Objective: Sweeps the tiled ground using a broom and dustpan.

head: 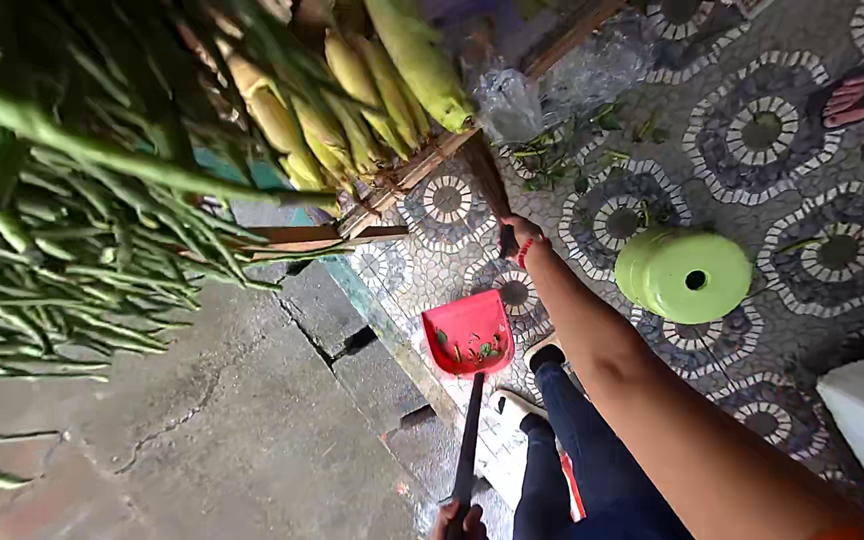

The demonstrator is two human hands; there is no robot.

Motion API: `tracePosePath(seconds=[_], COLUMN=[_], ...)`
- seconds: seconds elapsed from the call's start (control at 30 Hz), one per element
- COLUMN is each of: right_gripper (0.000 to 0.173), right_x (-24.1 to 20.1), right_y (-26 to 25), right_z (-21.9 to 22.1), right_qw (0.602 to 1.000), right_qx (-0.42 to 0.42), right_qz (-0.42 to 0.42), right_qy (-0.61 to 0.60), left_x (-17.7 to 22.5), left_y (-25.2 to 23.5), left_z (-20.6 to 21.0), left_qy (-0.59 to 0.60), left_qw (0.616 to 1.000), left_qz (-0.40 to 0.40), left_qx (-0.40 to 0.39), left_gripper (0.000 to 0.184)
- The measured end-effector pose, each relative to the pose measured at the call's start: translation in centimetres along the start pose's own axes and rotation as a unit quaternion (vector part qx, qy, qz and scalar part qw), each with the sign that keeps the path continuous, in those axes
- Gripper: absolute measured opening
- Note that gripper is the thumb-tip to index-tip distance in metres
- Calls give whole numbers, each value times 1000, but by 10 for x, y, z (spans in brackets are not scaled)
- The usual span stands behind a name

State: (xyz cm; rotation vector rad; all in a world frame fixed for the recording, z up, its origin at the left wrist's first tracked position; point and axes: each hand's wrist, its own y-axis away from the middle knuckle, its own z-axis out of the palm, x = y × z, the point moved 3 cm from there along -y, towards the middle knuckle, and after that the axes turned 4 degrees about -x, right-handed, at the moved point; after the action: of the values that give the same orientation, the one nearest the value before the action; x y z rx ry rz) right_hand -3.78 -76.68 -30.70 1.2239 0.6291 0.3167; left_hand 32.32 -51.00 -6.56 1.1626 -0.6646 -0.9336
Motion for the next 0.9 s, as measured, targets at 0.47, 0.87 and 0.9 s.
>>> tracePosePath(seconds=[0.47,0.87,0.9], right_gripper=[57,54,52], right_x=[50,-109,-128], right_y=[291,242,215], right_z=[-185,-241,-238], right_qw=[991,921,927], right_qx=[88,272,271], right_qz=[-39,-172,-176], right_qy=[97,220,189], left_x=[163,200,203], left_y=[-148,-177,-174], left_z=[237,309,307], left_qy=[-402,-363,-356], left_qw=[913,932,934], left_qz=[10,6,3], left_qx=[73,-8,-8], left_gripper=[31,36,36])
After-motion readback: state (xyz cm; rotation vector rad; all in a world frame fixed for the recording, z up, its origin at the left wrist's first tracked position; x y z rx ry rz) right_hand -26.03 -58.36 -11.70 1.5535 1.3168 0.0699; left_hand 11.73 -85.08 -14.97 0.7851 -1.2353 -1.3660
